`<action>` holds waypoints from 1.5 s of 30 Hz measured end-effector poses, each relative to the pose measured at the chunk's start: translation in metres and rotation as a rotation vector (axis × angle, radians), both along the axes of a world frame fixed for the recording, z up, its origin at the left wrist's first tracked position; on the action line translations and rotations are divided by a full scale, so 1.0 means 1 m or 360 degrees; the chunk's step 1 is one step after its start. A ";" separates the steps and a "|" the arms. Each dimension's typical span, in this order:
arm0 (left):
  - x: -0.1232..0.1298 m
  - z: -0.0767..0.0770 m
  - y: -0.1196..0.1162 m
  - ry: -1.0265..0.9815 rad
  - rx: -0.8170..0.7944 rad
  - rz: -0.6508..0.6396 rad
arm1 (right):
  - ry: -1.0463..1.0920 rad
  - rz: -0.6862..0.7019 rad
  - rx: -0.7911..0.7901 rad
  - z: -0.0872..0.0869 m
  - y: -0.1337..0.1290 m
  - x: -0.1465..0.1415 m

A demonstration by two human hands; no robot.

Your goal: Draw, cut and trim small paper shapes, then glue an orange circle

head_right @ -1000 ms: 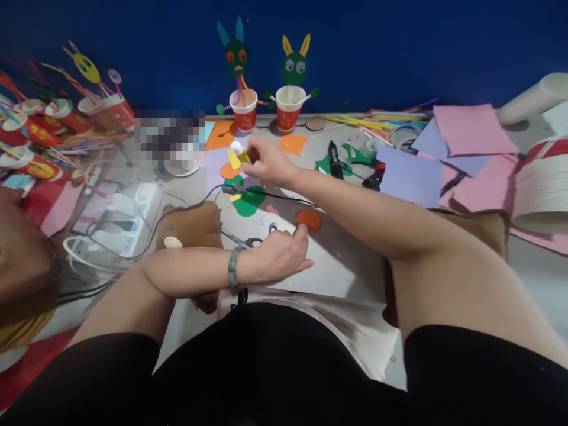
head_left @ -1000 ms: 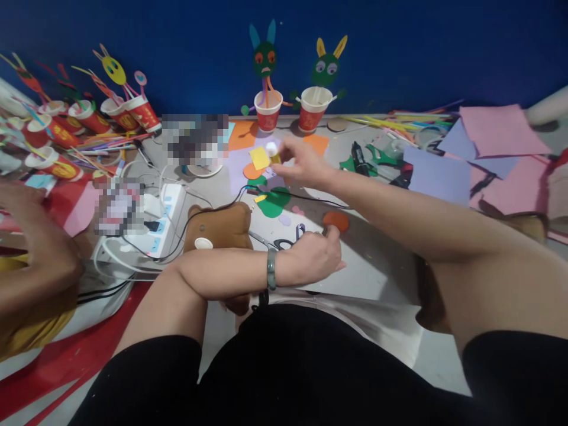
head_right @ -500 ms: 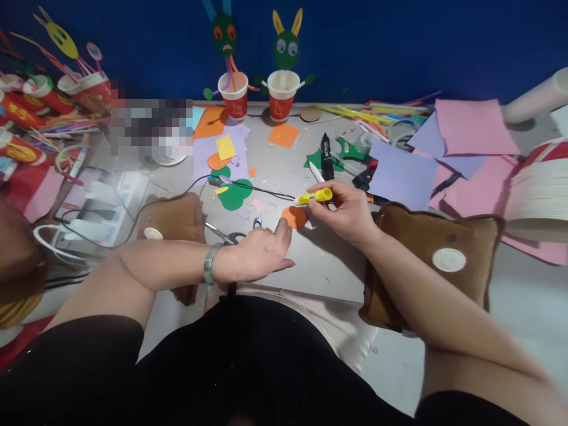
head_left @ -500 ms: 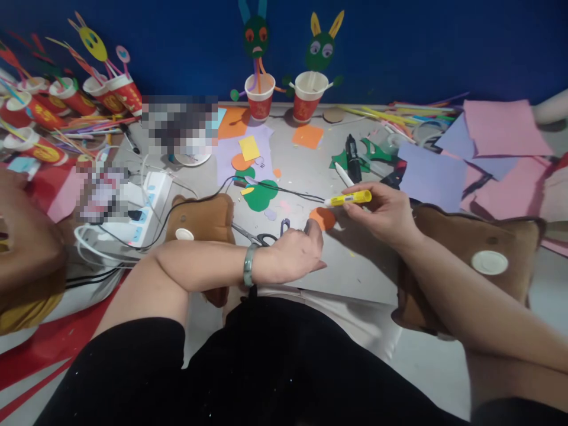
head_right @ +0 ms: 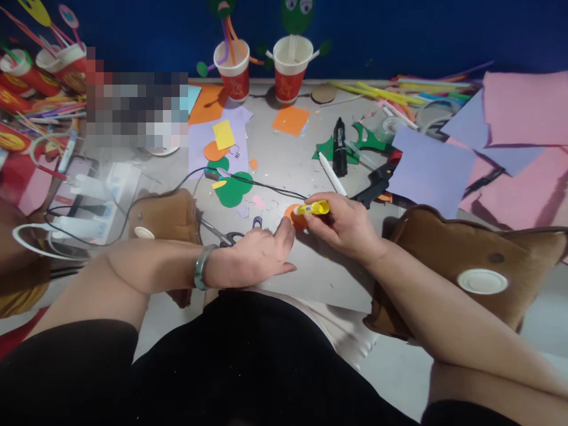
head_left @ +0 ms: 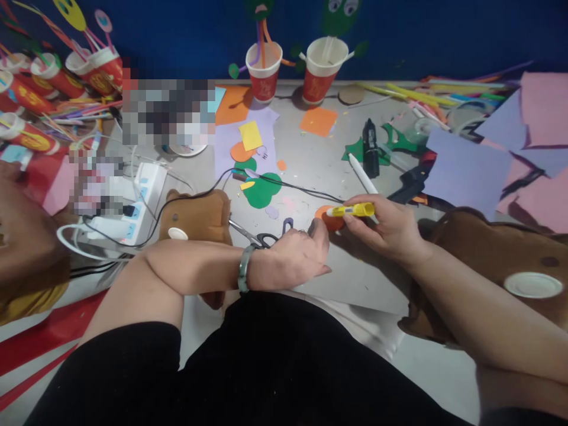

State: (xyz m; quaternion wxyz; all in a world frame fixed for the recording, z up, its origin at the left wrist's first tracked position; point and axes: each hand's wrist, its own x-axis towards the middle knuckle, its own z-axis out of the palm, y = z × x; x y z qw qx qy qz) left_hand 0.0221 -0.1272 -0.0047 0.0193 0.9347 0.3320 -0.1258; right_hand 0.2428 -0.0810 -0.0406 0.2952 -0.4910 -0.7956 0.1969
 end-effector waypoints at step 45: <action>0.004 0.015 0.006 0.0105 -0.0210 0.0023 | -0.0147 -0.0064 -0.0050 -0.006 -0.001 -0.008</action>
